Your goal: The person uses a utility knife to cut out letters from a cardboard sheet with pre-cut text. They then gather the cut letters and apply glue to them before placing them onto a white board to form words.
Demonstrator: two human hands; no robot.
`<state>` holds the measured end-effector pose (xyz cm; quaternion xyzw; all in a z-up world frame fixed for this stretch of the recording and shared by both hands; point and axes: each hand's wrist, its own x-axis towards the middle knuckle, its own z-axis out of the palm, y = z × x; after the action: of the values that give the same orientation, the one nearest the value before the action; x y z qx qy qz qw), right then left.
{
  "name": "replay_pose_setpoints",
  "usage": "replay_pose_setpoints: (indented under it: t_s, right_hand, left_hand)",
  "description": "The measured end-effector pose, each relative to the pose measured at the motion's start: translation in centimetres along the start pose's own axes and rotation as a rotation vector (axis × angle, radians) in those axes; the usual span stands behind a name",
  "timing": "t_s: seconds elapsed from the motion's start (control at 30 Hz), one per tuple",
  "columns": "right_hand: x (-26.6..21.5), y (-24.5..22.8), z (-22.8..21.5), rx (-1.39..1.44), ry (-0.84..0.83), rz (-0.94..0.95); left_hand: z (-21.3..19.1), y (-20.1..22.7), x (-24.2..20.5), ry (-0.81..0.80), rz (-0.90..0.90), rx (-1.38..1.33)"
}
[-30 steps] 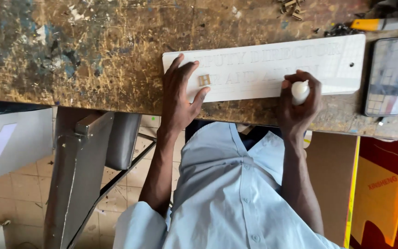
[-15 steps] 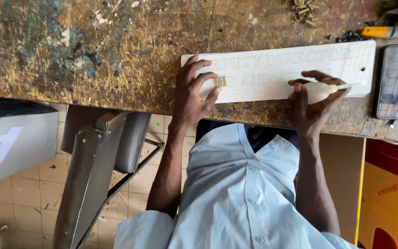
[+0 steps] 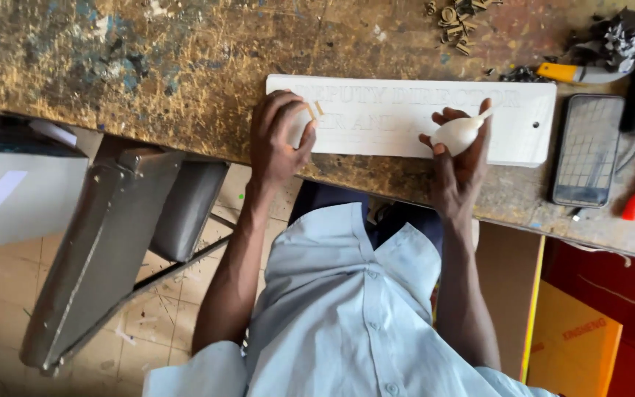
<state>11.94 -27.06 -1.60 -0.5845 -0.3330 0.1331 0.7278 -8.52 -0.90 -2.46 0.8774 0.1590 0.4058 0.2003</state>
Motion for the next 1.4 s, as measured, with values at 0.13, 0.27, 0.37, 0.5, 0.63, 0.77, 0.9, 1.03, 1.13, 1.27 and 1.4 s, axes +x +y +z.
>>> replay_pose_setpoints:
  t_s: [0.13,0.27,0.37,0.5,0.63,0.77,0.9,1.03,1.13,1.27,1.4]
  right_hand:
    - [-0.7,-0.3,-0.9,0.082,-0.029,0.026]
    - [0.1,0.6,-1.2,0.178,-0.019,0.061]
    - [0.0,0.4,-1.4,0.23,0.039,0.09]
    - [0.3,0.3,-1.4,0.301,0.095,0.153]
    - [-0.2,0.1,-0.9,0.181,0.098,0.135]
    - [-0.1,-0.3,0.3,0.113,0.12,0.101]
    - [0.3,-0.6,1.0,-0.011,0.134,0.061]
    - [0.1,-1.0,1.0,-0.174,0.066,-0.011]
    - [0.4,-0.9,1.3,-0.166,0.07,-0.056]
    - [-0.3,-1.8,0.6,-0.239,-0.01,-0.086]
    - [-0.5,-1.1,0.7,-0.148,-0.001,-0.07]
  left_hand:
    - [0.5,0.4,-0.6,0.06,0.076,0.065]
    - [0.0,0.9,0.3,0.035,0.083,0.097]
    - [0.1,1.5,0.2,0.032,0.067,0.099]
    - [0.0,1.2,0.9,0.007,0.08,0.068]
    - [-0.8,1.7,0.9,-0.043,0.048,0.016]
    - [-1.1,1.2,0.9,0.003,0.003,-0.094]
    - [-1.8,0.9,1.0,0.061,-0.112,-0.213]
    - [-1.9,0.7,0.4,0.138,-0.132,-0.224]
    - [-1.4,-0.2,0.6,0.174,-0.077,-0.206]
    - [-1.4,0.4,0.2,0.203,0.015,-0.187]
    - [-1.8,0.5,0.4,0.147,0.038,-0.215]
